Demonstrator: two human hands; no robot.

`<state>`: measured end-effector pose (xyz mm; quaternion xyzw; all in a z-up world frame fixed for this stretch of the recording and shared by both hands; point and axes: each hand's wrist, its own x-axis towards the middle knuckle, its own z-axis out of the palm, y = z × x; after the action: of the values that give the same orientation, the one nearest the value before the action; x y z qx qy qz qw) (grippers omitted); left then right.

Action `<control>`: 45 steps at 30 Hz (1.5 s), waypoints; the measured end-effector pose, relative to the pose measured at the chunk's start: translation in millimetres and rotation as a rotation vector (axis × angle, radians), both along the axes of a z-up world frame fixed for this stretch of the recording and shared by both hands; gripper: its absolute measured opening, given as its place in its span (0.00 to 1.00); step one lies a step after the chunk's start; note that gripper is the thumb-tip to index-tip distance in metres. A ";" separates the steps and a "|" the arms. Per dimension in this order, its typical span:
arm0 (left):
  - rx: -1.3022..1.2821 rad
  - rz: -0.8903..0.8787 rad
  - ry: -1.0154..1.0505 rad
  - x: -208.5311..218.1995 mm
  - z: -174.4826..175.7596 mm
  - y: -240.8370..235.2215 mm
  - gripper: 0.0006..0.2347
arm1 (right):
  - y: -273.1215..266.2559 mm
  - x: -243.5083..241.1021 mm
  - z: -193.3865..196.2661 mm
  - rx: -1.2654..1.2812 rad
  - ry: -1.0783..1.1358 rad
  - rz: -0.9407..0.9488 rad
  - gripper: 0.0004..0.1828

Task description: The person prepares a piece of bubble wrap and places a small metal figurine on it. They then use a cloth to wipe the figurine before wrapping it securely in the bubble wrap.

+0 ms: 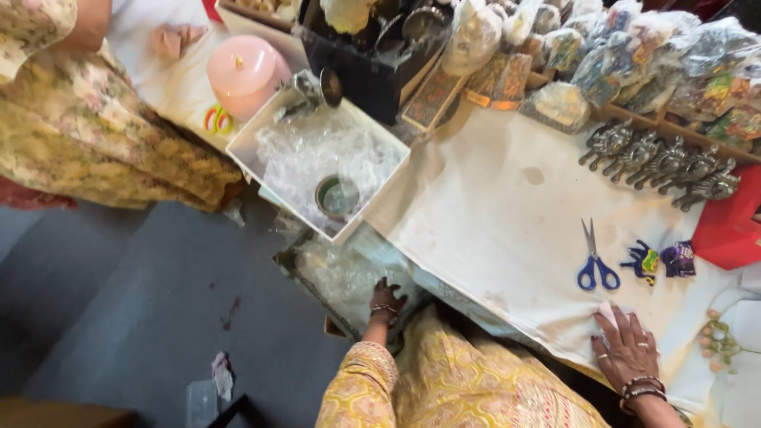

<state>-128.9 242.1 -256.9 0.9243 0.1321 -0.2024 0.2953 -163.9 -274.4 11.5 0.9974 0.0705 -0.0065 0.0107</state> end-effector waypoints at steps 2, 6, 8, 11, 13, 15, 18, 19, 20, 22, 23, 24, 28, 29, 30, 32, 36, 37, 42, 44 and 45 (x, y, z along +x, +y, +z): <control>0.008 -0.079 0.041 22.5 0.2 -11.4 0.24 | 0.0 -1.8 -4.2 0.011 -0.008 -0.020 0.35; 0.020 -0.267 0.064 46.3 1.0 -30.2 0.36 | -2.8 0.8 -16.1 -0.085 0.051 -0.066 0.36; -0.014 -0.232 0.113 48.4 -1.0 -29.5 0.40 | -0.5 0.6 -13.3 -0.078 0.043 -0.074 0.36; 0.001 -0.336 0.258 55.9 -11.0 -24.1 0.40 | 1.1 4.4 -17.1 -0.094 0.048 -0.097 0.35; 0.049 -0.504 0.350 50.3 -11.6 -25.2 0.38 | 1.7 -0.1 -15.5 -0.118 0.068 -0.134 0.34; -0.144 -0.380 0.182 43.6 -3.8 -25.5 0.41 | 6.6 -1.1 -11.4 -0.066 0.039 -0.111 0.33; -0.146 -0.024 -0.154 31.9 13.6 -23.4 0.33 | 8.8 -1.5 -9.3 -0.090 0.037 -0.122 0.36; -0.144 -0.032 -0.152 30.8 16.1 -17.5 0.33 | 10.9 -2.4 -10.2 -0.087 0.038 -0.131 0.36; -0.180 0.173 -0.137 27.4 18.4 -14.3 0.24 | 10.8 -3.5 -9.7 -0.054 -0.011 -0.105 0.34; -0.216 0.378 -0.114 22.8 20.5 -0.9 0.14 | 10.9 -6.2 -9.4 -0.024 -0.058 -0.080 0.33; -0.401 0.458 -0.215 21.5 20.5 9.2 0.10 | 10.9 -7.9 -9.2 -0.025 -0.058 -0.084 0.33; -0.586 0.541 -0.321 21.3 21.0 20.1 0.05 | 11.2 -6.9 -9.3 -0.024 -0.060 -0.084 0.32; -0.645 0.578 -0.334 24.3 33.8 61.3 0.05 | 10.7 -5.8 -5.3 -0.010 -0.065 -0.067 0.32; -0.923 0.826 -0.176 24.6 46.5 71.4 0.04 | 9.4 -6.3 -5.9 -0.014 -0.061 -0.070 0.32; -1.193 1.075 -0.005 22.3 59.8 83.5 0.05 | 9.3 -6.8 -7.1 -0.016 -0.055 -0.069 0.32; -1.320 1.007 0.018 20.2 71.2 97.6 0.06 | 9.0 -4.1 -3.0 -0.071 0.004 -0.085 0.32; -1.701 0.896 0.004 13.7 124.6 108.7 0.09 | -5.7 3.2 -10.3 -0.051 -0.015 -0.035 0.29; -1.702 0.903 -0.004 8.7 115.8 112.0 0.09 | -8.9 4.8 -10.6 -0.050 -0.015 -0.025 0.29; -2.052 0.360 0.105 -19.5 121.5 115.4 0.10 | -19.6 14.2 -7.9 0.182 -0.026 -0.282 0.28; -1.973 0.323 0.112 -25.4 175.7 98.3 0.10 | 10.1 20.1 24.3 0.186 -0.079 -0.346 0.24; -1.894 0.283 0.123 -27.1 202.9 88.7 0.10 | 24.1 23.6 41.3 0.188 -0.133 -0.414 0.21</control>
<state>-156.1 330.7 -53.9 0.2653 0.0395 -0.2357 0.9341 -140.4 -250.3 52.8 0.9855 -0.1360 0.0639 -0.0791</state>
